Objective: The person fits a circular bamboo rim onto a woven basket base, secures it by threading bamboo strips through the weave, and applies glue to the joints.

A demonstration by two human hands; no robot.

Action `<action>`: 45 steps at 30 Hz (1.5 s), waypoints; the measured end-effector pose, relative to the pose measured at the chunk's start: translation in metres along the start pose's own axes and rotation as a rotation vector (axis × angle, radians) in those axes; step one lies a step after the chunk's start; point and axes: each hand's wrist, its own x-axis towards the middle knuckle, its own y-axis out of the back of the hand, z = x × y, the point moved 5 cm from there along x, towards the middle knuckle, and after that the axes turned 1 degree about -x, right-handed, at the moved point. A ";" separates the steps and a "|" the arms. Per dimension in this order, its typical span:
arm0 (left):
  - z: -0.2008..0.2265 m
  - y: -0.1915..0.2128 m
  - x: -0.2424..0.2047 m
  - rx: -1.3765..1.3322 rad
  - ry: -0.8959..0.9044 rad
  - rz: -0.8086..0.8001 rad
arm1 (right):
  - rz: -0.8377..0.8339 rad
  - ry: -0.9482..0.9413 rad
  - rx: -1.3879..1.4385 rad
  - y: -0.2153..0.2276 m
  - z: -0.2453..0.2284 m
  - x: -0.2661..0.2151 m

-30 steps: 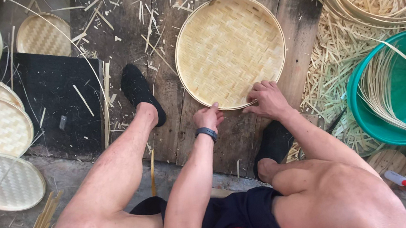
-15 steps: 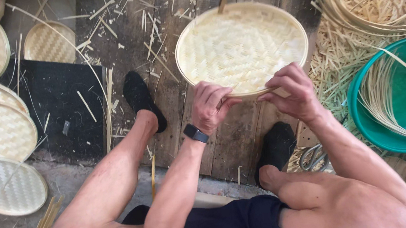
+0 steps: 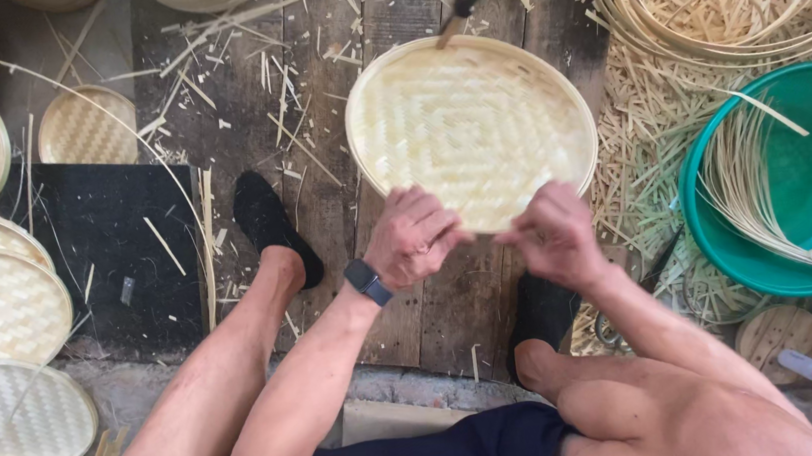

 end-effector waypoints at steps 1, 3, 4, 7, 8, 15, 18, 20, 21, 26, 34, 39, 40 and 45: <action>-0.016 -0.009 -0.010 0.004 0.040 -0.162 | -0.095 -0.012 0.061 -0.012 -0.001 -0.011; -0.040 -0.028 -0.033 0.139 0.024 -0.405 | -0.216 -0.061 0.097 -0.027 0.010 -0.030; -0.058 -0.031 -0.048 0.256 0.111 -0.522 | -0.241 -0.101 0.074 -0.030 0.019 -0.038; -0.088 -0.048 -0.078 0.569 0.325 -0.670 | -0.099 -0.277 -0.084 -0.016 0.064 -0.045; -0.090 -0.054 -0.084 0.666 0.391 -0.680 | -0.011 -0.286 -0.108 -0.002 0.078 -0.042; -0.038 -0.142 -0.100 -0.046 0.575 -0.315 | -0.346 -0.116 -0.138 -0.012 0.088 -0.024; -0.058 -0.147 -0.112 0.045 0.663 -0.371 | -0.754 0.046 -0.326 -0.049 0.083 -0.027; -0.065 -0.141 -0.105 0.094 0.565 -0.276 | -0.831 -0.027 -0.285 -0.060 0.090 -0.020; -0.067 -0.137 -0.100 0.120 0.516 -0.228 | -0.869 -0.061 -0.263 -0.065 0.094 -0.016; -0.059 -0.149 -0.083 -0.016 0.642 -0.215 | -0.918 -0.084 -0.287 -0.067 0.108 -0.007; -0.052 -0.151 -0.079 0.054 0.585 -0.123 | -0.831 -0.111 -0.256 -0.063 0.108 -0.006; -0.089 -0.130 -0.080 0.039 0.848 -0.545 | -0.386 0.059 -0.072 -0.031 0.094 -0.013; -0.093 -0.117 -0.081 0.123 0.782 -0.522 | -0.272 -0.115 -0.076 -0.017 0.100 -0.020; -0.080 -0.109 -0.070 0.006 0.601 -0.299 | 0.199 -0.636 0.217 0.042 0.118 -0.019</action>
